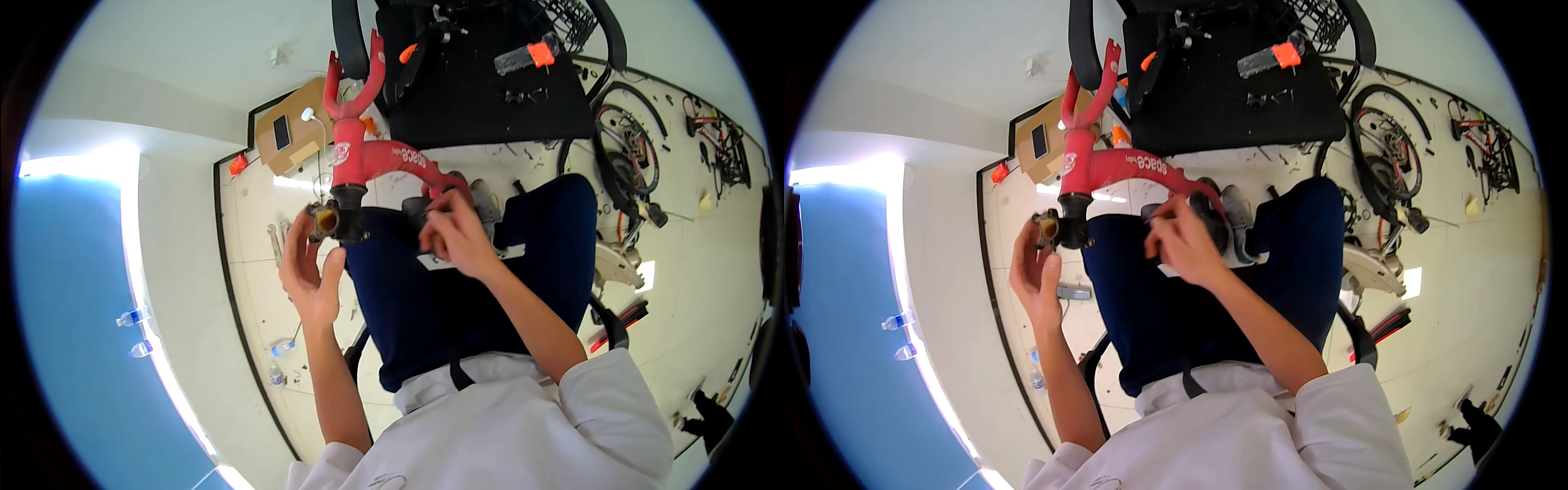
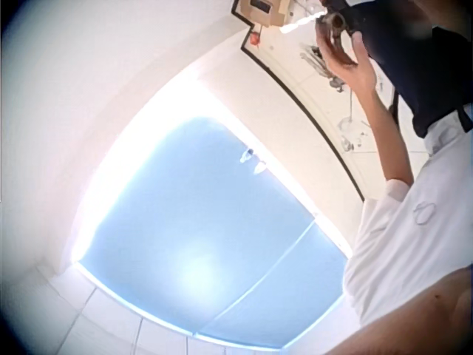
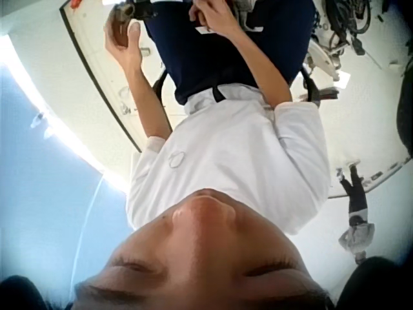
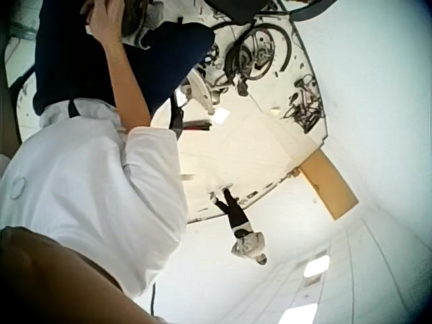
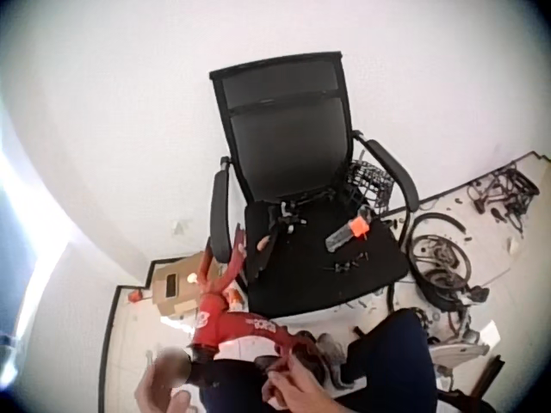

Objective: The person assembles a bicycle handlebar by attaching a black grip to a pink stem using an Allen key. They tighten the bolts to secure the grip in place.

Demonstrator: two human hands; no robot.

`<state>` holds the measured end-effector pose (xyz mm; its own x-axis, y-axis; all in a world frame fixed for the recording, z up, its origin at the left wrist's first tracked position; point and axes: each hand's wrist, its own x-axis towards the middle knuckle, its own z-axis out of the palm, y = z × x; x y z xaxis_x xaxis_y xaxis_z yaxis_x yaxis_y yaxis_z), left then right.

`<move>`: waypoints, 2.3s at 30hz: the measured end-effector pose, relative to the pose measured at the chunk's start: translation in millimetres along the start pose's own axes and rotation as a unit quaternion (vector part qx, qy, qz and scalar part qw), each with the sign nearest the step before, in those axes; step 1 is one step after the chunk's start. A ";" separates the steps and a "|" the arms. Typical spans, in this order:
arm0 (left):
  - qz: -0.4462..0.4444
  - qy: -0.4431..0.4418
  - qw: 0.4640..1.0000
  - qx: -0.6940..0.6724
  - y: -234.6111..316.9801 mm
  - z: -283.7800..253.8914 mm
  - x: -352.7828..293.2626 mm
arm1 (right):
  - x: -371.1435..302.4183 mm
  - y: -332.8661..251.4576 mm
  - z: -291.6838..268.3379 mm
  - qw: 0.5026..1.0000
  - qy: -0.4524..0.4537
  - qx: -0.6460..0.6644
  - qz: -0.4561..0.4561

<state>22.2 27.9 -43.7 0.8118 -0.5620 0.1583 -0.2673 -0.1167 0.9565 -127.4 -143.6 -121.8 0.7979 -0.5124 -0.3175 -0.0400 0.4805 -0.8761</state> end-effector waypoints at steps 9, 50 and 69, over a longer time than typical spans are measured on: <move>0.066 -0.122 0.986 -0.095 -13.0 32.6 46.4 | -3.8 -13.2 55.6 0.987 -0.090 0.122 0.049; -0.021 0.088 0.990 -0.108 -19.7 44.0 1.8 | -1.6 28.7 -5.4 0.994 0.083 0.031 -0.059; -0.265 0.068 0.957 -0.097 -69.9 39.7 -81.9 | 220.2 -60.2 -171.5 0.858 0.307 -0.350 -0.217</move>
<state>-46.3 49.6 -133.2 0.8701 -0.3525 -0.3446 0.2918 -0.1950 0.9364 -52.5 -407.5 -201.3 0.3697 -0.9168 0.1510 -0.3416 -0.2853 -0.8955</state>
